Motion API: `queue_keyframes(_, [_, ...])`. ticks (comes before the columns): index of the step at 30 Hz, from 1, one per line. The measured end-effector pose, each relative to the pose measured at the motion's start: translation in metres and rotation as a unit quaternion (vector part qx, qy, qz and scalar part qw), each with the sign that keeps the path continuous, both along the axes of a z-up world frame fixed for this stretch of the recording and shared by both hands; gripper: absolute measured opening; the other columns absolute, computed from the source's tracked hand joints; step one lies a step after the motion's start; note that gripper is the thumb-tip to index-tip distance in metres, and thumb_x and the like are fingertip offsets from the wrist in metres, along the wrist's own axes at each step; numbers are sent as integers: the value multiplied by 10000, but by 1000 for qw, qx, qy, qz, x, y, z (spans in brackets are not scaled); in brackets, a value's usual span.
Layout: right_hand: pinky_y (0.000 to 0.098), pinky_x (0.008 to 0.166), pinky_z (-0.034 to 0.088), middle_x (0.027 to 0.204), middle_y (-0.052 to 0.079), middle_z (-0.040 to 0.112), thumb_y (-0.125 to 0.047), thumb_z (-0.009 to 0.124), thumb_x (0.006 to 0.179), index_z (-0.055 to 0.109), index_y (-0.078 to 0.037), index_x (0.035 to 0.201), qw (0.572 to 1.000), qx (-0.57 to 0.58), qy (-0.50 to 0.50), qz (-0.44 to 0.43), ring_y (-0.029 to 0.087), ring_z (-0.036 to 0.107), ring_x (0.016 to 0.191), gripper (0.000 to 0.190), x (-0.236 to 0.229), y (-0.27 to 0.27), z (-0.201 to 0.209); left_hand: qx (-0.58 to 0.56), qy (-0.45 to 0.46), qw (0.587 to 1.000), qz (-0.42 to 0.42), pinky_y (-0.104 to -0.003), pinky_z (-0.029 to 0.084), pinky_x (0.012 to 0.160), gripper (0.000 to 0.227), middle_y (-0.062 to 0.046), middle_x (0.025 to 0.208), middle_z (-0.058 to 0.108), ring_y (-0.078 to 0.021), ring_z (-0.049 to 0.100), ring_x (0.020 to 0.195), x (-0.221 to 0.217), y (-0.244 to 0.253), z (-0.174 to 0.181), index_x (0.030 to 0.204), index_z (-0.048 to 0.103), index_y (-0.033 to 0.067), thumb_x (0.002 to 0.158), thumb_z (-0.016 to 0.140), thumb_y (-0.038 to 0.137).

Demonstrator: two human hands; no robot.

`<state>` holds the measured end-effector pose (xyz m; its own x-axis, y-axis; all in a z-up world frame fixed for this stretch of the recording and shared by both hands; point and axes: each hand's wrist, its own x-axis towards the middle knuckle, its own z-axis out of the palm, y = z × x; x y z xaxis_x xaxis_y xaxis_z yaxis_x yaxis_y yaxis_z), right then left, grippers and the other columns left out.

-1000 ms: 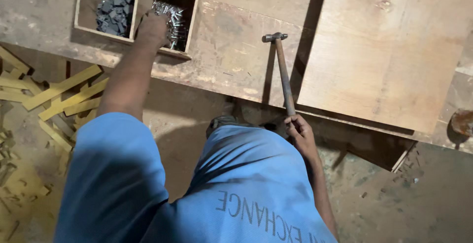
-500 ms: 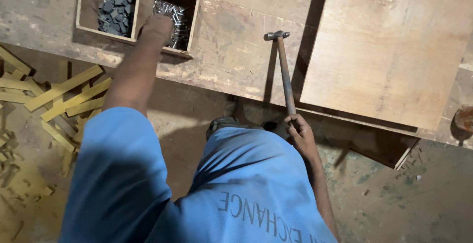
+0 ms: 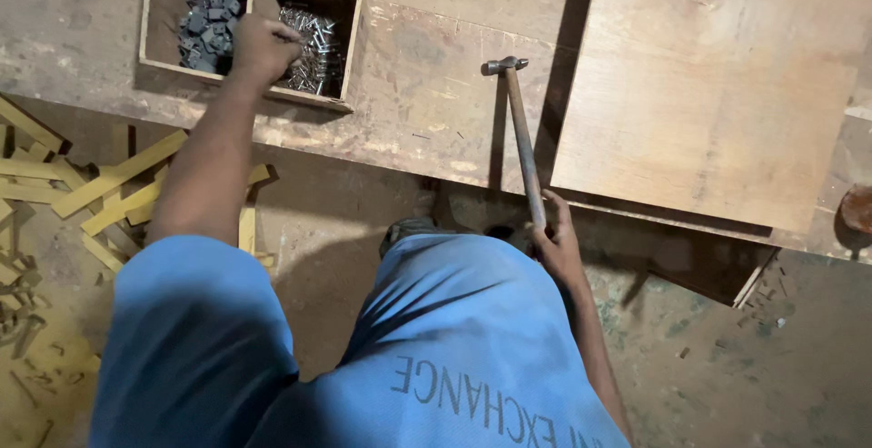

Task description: The person applies glue to the edge of a wooden strip with a brush, positions the strip onto a wooden board, and hammers nails into the strip to secure it.

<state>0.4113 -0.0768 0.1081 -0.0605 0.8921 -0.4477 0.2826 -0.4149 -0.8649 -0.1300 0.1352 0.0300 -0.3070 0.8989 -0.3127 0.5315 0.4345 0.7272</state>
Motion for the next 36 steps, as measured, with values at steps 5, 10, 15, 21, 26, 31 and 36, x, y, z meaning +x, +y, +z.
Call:
queue_keyframes(5, [322,468,471,711,60,642,-197,675,928,565,-53,1333,987,-79,-140,13,126,581,502,444,-2,13,-8,107,-272,954,62,-238,583,613,133,-147,959,758,-181,764,779,20,7,20,1022,735,-73,896,763,-43])
queue_keyframes(10, [315,501,403,732,40,591,-195,695,955,682,14,1227,997,-22,-69,-35,103,500,568,343,14,-1,-36,101,-407,907,34,-207,644,678,161,-118,970,771,-149,764,798,76,15,48,1063,715,-63,917,775,-31])
queue_keyframes(15, [243,646,478,863,15,656,-134,729,942,676,23,1221,989,81,-109,-65,52,545,755,325,30,-32,-44,-75,-245,966,34,-239,515,485,201,-73,881,775,-99,704,651,167,1,65,1064,726,63,877,790,100])
queue_keyframes(21, [230,682,480,959,9,668,-68,702,958,644,42,1254,977,134,-70,-148,54,561,807,321,51,-69,-2,-59,-132,989,-15,-283,545,536,97,-72,773,773,-129,730,639,238,3,-1,936,795,73,863,793,137])
queue_keyframes(26, [286,530,485,768,40,610,-65,670,966,607,12,1174,953,126,-47,-273,105,574,595,231,67,-105,29,53,48,992,-108,-392,569,678,123,-134,821,763,-254,744,738,243,18,-57,934,816,77,869,789,178])
queue_keyframes(31, [268,560,507,787,25,617,-30,626,946,555,-20,1038,938,177,-24,-298,100,598,616,117,97,-121,32,-6,112,990,-86,-485,521,768,148,-186,965,735,-367,699,895,246,13,-60,1043,797,120,961,685,171])
queue_keyframes(36, [268,514,476,701,28,581,-34,631,973,543,-19,969,928,178,-41,-324,110,571,554,90,149,-131,28,191,191,963,-7,-447,551,783,136,-209,982,737,-380,712,891,260,2,-53,956,783,14,835,742,60])
